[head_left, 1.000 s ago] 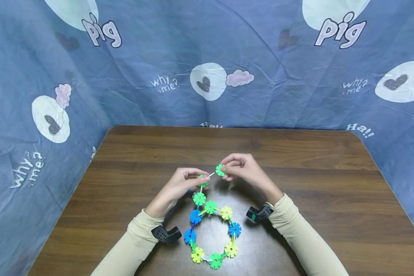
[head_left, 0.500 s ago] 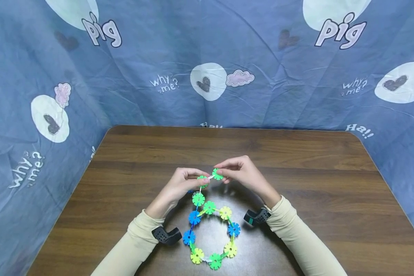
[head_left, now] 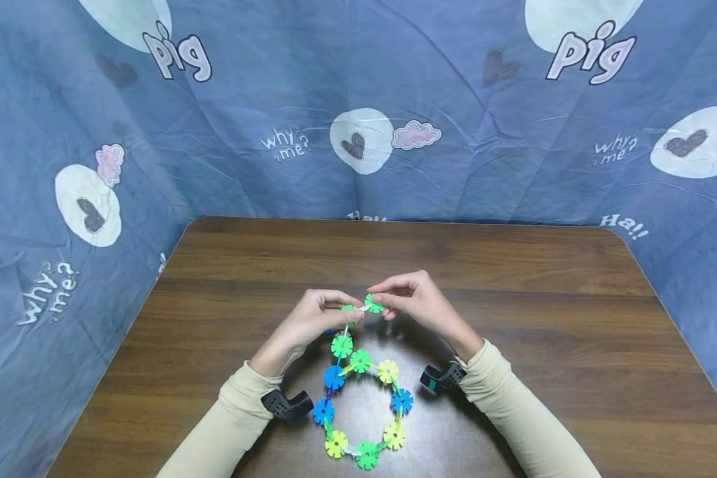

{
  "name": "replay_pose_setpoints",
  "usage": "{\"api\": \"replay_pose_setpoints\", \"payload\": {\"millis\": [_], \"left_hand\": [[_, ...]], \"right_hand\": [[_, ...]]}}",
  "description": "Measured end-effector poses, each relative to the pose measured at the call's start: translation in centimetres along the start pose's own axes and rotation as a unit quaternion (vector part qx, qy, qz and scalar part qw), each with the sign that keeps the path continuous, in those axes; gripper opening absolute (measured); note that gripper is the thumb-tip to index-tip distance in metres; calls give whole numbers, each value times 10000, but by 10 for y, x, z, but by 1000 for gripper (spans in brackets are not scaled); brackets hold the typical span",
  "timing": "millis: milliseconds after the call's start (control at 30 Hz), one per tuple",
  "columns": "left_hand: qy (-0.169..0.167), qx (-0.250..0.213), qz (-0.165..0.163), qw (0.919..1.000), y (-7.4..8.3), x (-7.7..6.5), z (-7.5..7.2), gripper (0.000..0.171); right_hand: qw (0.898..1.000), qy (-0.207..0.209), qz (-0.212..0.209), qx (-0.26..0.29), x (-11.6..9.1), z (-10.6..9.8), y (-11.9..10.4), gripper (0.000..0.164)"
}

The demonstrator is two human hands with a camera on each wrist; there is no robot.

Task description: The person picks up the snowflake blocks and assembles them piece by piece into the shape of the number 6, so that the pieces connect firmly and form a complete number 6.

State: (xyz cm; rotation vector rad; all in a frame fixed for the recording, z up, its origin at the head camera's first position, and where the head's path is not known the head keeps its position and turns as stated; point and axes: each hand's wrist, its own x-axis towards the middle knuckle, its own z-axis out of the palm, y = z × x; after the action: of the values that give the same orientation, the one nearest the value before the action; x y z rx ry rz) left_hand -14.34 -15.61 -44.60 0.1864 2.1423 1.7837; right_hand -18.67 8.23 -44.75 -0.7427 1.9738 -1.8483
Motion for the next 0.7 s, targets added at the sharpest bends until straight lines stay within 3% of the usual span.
{"api": "replay_pose_setpoints", "payload": {"millis": [300,400,467,533,700], "left_hand": [[317,497,188,9981,4,-2,-11,26],[377,607,204,9972,4,-2,-13,26],[367,653,192,9970,3,-1,-13,27],[372,741,211,9963,3,-1,-13,26],[291,761,387,9959,3,-1,-13,26]], "right_hand": [[9987,-494,-65,47,1,3,6,36],[9975,-638,71,-308,4,5,16,32],[9923,-857,68,-893,6,9,23,23],[9796,-1129,-54,-1661,9,16,28,21],[9284,-1614,-601,-3294,14,37,30,24]]}}
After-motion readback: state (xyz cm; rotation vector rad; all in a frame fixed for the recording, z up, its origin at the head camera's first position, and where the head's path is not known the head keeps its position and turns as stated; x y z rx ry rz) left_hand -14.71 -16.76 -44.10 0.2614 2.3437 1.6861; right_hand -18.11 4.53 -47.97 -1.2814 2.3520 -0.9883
